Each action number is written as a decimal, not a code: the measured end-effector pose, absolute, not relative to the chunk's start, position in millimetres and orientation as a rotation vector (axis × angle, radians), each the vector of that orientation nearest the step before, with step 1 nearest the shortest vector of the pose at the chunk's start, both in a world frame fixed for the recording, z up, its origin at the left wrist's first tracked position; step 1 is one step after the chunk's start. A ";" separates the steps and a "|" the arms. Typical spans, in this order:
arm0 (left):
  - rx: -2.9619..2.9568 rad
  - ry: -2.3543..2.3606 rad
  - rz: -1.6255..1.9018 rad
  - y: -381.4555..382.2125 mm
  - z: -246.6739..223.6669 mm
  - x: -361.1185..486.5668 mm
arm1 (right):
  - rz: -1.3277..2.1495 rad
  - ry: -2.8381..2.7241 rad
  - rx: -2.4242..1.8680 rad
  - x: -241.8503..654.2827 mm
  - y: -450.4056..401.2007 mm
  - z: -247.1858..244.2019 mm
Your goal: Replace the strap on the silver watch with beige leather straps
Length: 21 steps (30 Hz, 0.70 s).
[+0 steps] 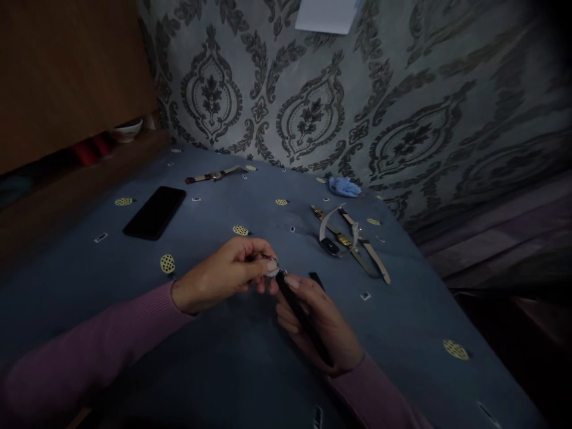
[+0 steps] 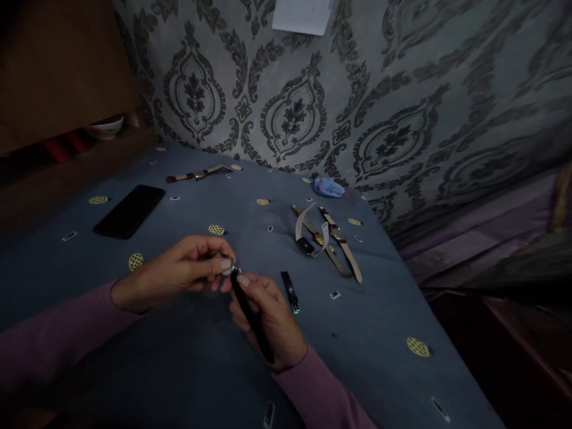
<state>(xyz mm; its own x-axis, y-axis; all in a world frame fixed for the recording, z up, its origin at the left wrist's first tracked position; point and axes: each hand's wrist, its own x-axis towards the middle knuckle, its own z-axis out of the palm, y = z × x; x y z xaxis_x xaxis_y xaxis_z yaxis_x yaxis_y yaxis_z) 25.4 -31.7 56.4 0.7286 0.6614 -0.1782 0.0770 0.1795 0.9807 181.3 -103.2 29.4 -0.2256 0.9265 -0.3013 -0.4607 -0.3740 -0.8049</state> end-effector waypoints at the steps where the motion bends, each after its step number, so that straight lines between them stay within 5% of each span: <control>1: 1.375 0.656 0.483 -31.4 55.4 25.6 | 1.766 -0.713 -0.979 181.6 -103.0 29.3; 21: 1.451 0.589 0.432 -26.5 47.4 23.4 | 1.737 -0.706 -0.967 180.0 -103.6 26.5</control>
